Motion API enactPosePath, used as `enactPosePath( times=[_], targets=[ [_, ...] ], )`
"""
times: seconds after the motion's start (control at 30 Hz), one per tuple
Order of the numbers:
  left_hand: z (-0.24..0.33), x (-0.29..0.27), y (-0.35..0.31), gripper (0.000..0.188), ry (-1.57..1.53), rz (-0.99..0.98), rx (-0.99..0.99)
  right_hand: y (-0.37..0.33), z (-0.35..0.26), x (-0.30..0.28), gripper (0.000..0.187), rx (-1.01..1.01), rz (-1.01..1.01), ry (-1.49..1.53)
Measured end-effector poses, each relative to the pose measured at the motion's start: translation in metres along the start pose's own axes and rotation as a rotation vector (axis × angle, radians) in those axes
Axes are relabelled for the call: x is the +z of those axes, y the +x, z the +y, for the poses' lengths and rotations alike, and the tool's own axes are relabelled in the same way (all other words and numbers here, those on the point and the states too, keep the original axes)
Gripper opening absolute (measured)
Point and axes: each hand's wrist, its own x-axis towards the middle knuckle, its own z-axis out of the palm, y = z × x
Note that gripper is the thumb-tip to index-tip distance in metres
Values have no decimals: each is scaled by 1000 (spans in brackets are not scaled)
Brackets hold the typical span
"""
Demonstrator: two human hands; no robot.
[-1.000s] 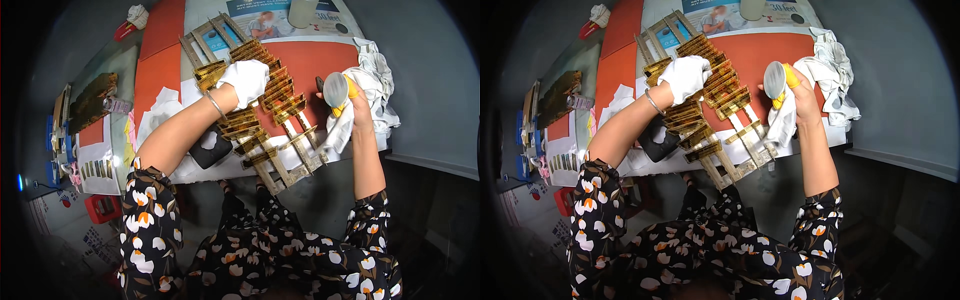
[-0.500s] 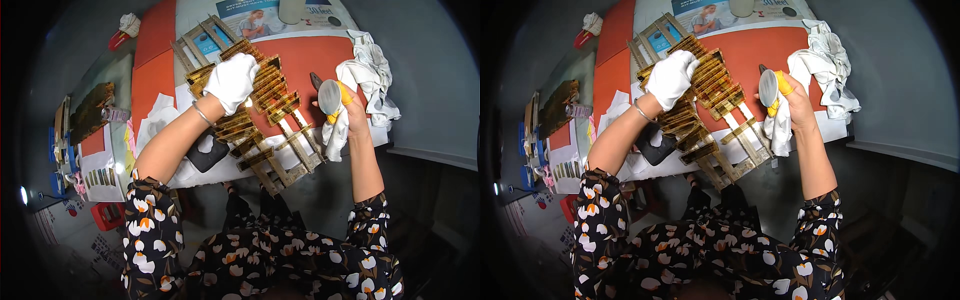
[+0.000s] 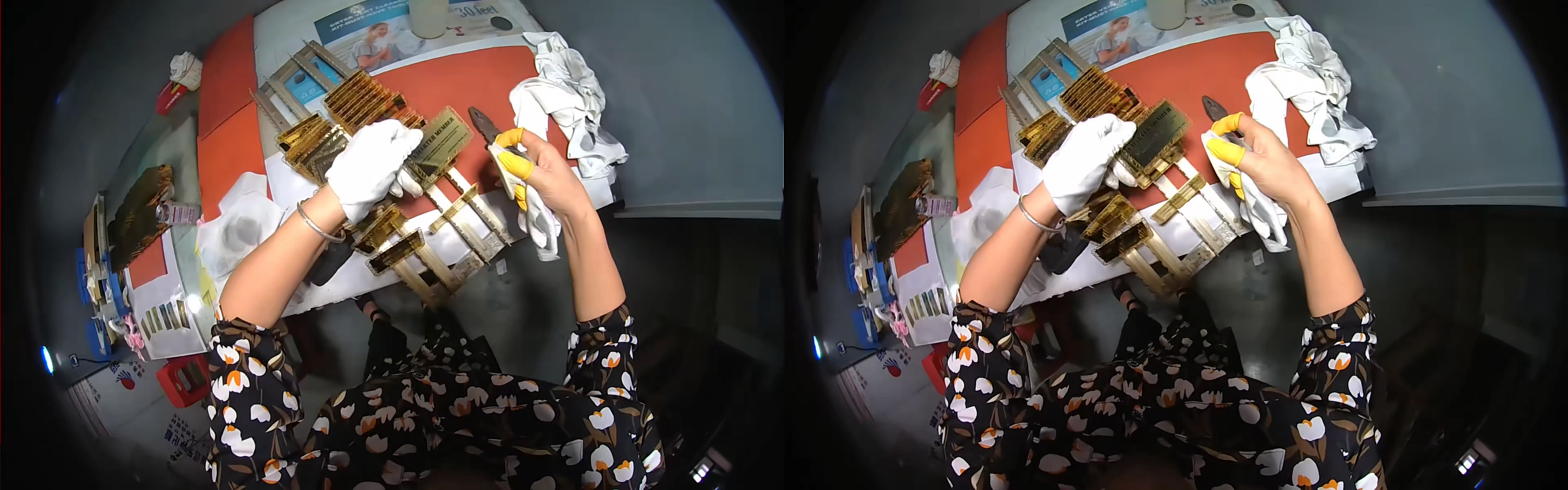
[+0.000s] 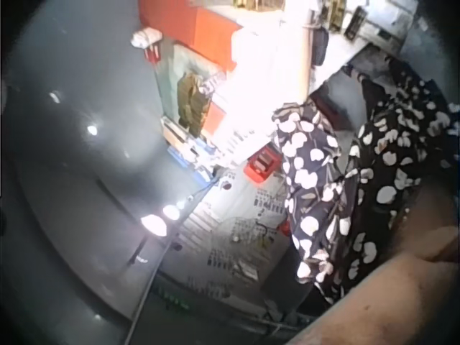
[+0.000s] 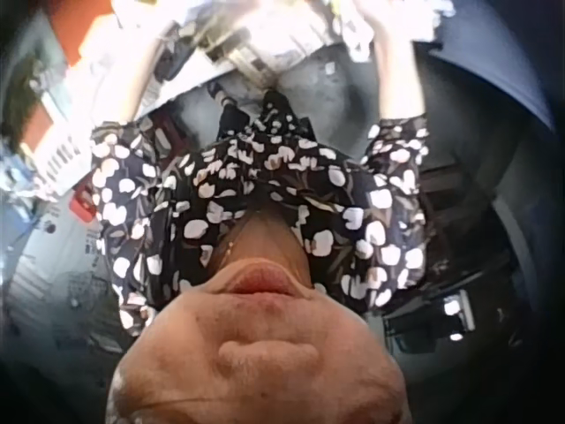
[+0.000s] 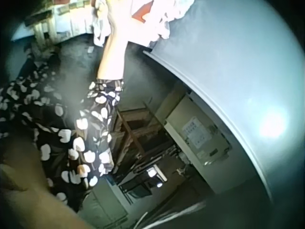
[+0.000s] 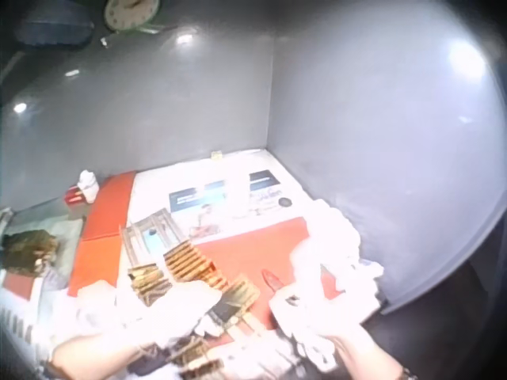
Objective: The person wipes small gold-colored rectangular plates with a white cloth, handling them one at a time on a white surface. They then move to a larger stack of gold plates arranged on a wooden frame and continue wiping each plate individually with the cloth.
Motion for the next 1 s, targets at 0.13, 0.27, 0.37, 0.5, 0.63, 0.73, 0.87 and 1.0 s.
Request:
enactPosePath(
  times=[0.13, 0.27, 0.37, 0.5, 0.63, 0.73, 0.87, 1.0],
  targets=[
    [2, 14, -3, 27, 42, -103, 43, 2, 9, -8, 30, -67, 55, -87],
    [-1, 21, -3, 28, 292, -106, 170, -12, 13, -23, 29, 20, -43, -98],
    [-6, 43, -26, 25, 237, -131, -68, -39, 35, -27, 28, 14, 31, 64],
    [-28, 64, -42, 20, 645, -12, 174, -61, 75, -13, 26, -16, 148, 222],
    [-40, 78, -42, 18, 848, 42, 265, -64, 98, 3, 22, -41, 186, 260],
    [-40, 82, -39, 20, 850, 56, 237, -65, 111, 8, 21, -68, 230, 270],
    [-45, 78, -38, 22, 871, 111, 279, -69, 119, 8, 20, -70, 232, 299],
    [-39, 80, -44, 19, 959, 205, 395, -72, 126, 11, 21, -75, 281, 353]
  ],
)
